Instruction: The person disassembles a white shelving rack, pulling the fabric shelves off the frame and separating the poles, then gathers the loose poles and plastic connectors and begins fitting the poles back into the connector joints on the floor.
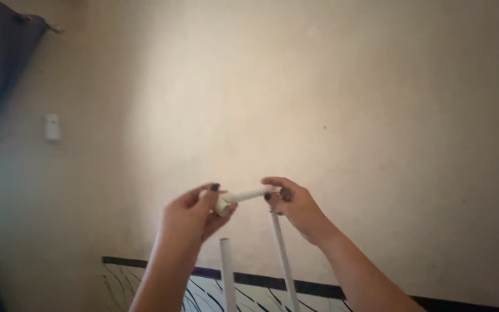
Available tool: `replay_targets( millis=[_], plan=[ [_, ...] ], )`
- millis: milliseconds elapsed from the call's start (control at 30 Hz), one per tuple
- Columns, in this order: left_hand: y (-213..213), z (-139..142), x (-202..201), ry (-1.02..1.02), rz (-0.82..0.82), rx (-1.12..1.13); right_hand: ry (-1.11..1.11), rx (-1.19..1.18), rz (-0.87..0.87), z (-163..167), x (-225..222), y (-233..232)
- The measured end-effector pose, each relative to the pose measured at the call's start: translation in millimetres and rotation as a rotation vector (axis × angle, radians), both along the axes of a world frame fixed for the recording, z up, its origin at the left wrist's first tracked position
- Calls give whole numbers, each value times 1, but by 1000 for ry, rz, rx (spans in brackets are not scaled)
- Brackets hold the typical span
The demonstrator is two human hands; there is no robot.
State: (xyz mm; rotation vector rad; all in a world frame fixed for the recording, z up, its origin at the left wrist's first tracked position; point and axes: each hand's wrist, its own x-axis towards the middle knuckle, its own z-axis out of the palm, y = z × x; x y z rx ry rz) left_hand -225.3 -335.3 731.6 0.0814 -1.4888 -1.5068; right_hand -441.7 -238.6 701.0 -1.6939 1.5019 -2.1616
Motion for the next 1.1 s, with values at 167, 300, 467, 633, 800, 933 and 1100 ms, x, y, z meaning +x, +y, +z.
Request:
replay_targets(
  millis=[167,300,467,633,800,933,1100],
  plan=[
    [4,-4,12,-99,343,-241,82,46,-114,6,-7,-6],
    [20,-6,27,-227,473,-331,-103,14,173,8,-17,-2],
    [37,-6,39,-316,808,-596,-13,127,-18,8,-25,-4],
    [55,-10,37,-472,671,-574,-15,124,-79,4,-30,-8],
    [72,-16,40,-528,698,-523,-37,116,-47,3,-23,-15],
    [78,-14,49,-515,704,-544,-96,136,-18,8,-11,-13],
    [77,-13,53,-491,689,-577,-108,172,-3,15,-1,-4]
  ],
)
